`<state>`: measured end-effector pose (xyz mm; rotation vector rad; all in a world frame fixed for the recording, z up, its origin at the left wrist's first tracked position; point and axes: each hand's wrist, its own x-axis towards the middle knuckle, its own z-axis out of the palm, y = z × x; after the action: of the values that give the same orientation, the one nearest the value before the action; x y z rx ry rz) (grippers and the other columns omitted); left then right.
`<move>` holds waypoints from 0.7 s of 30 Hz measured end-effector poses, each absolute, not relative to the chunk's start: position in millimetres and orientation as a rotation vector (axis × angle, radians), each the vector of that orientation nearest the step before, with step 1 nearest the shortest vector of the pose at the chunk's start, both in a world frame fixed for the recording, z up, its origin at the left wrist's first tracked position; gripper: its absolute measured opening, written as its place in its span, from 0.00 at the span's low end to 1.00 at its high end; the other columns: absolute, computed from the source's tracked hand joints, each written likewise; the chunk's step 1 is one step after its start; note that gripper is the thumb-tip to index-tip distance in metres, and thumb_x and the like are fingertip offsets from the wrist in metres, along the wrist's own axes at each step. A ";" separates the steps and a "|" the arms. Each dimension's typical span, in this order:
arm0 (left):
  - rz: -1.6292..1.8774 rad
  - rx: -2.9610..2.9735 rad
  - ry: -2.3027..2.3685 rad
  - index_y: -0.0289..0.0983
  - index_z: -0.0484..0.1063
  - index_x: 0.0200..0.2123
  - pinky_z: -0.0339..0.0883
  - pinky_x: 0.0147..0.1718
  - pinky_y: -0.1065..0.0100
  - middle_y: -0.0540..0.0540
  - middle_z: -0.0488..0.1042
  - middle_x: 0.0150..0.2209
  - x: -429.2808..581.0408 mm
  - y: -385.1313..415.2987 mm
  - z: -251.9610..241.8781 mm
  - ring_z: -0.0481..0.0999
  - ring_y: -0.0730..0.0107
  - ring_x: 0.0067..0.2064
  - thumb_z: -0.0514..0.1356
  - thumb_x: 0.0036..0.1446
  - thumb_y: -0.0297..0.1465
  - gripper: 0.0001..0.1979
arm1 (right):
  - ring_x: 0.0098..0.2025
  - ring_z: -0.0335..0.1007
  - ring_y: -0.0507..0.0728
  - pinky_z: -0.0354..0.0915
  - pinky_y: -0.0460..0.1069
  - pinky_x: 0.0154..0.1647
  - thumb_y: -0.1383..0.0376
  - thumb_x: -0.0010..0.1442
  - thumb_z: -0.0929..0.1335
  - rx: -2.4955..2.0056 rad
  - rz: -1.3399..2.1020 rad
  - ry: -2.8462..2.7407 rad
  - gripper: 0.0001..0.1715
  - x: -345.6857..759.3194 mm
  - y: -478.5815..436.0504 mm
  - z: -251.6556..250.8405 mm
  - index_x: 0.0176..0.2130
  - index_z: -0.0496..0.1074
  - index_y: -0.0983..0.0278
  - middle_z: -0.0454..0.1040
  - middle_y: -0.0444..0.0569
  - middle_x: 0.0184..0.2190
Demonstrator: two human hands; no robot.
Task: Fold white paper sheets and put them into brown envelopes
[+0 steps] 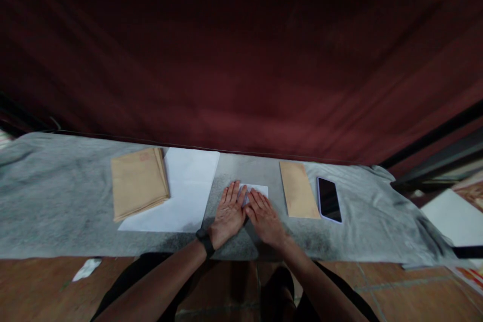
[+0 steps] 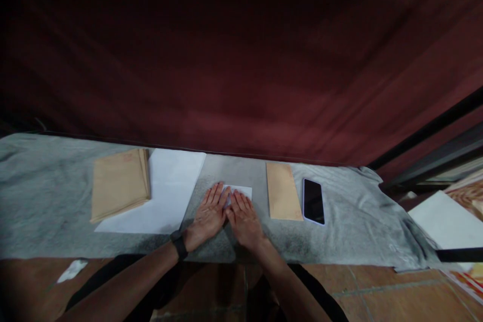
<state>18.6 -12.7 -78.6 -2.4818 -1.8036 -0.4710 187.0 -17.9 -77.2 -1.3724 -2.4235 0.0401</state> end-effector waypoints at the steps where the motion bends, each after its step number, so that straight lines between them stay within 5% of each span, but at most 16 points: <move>1: -0.465 -2.476 -1.813 0.35 0.56 0.68 0.49 0.67 0.49 0.37 0.53 0.71 18.4 -12.4 -78.6 0.49 0.53 0.72 0.50 0.65 0.33 0.29 | 0.71 0.50 0.58 0.51 0.58 0.70 0.61 0.73 0.56 -1.363 0.041 -2.428 0.30 186.1 -20.5 -79.5 0.70 0.53 0.64 0.57 0.53 0.69; 14: -0.471 -2.342 -1.912 0.25 0.56 0.67 0.45 0.68 0.48 0.30 0.57 0.68 8.2 -11.4 -76.1 0.52 0.51 0.71 0.47 0.68 0.39 0.31 | 0.72 0.46 0.60 0.48 0.58 0.70 0.57 0.72 0.57 -1.638 0.083 -2.462 0.33 206.0 -6.7 -74.6 0.70 0.52 0.66 0.51 0.54 0.71; 21: -0.524 -2.606 -1.592 0.35 0.57 0.68 0.51 0.68 0.52 0.39 0.58 0.69 17.2 -14.6 -71.4 0.54 0.57 0.71 0.46 0.69 0.35 0.27 | 0.72 0.47 0.61 0.49 0.58 0.70 0.58 0.72 0.58 -1.678 0.139 -2.456 0.32 201.1 -6.7 -65.5 0.70 0.53 0.65 0.52 0.54 0.71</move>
<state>17.2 -14.6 -71.4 -2.6059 -1.5919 -0.5239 201.1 -6.7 -65.5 -1.6779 -2.4564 0.1389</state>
